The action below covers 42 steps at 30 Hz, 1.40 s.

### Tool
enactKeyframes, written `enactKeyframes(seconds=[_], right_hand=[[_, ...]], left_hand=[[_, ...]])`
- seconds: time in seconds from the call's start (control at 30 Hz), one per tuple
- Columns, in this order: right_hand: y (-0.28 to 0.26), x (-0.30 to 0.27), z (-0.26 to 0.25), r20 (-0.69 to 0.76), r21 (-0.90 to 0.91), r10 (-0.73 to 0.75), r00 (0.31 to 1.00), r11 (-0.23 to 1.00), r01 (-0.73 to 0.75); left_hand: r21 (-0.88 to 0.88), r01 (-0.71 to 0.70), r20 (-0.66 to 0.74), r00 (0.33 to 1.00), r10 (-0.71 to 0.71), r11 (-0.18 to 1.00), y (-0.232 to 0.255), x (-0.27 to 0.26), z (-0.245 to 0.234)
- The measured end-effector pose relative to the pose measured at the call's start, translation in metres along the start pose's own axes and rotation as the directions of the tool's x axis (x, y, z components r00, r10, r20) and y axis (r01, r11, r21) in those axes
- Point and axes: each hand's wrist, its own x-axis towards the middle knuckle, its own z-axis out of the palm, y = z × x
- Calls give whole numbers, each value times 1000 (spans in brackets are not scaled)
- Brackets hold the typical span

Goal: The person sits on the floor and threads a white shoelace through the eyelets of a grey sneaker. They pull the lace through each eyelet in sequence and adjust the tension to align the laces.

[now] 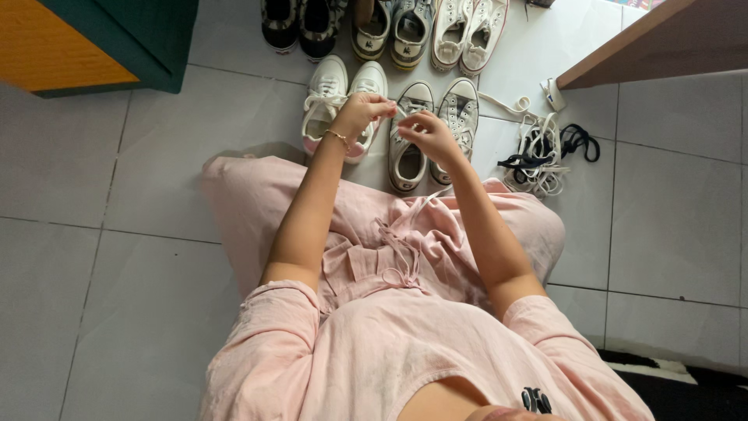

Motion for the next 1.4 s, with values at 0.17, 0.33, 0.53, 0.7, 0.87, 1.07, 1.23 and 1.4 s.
enactKeyframes(seconds=[0.17,0.33,0.53,0.7,0.87,1.07,1.23,1.4], right_hand=[[-49,2,28,-9,181,-31,999,983,32],[-50,-1,37,-33,419,-65,997,905,73],[-43,-15,21,-45,244,-39,998,969,49],[-23,-26,6,-66,218,94,993,973,-77],[13,-35,-7,-112,123,76,991,990,-62],[46,-43,-12,-111,225,176,978,963,-147],[66,-48,-17,-122,263,195,973,952,-158],[84,-53,-25,-173,198,238,956,959,-203]], left_hand=[[-170,-69,2,998,71,983,17,-20,11],[-218,-83,-5,997,83,972,29,-34,8],[-231,-43,-141,990,10,972,25,-38,1],[-294,-26,-202,979,-35,956,19,-41,-2],[-316,-28,-249,967,-54,948,20,-44,-5],[-187,-19,-324,945,-43,982,14,-41,-14],[-239,-23,-341,938,-62,971,6,-39,-25],[-266,2,-382,918,-107,964,-5,-39,-34]])
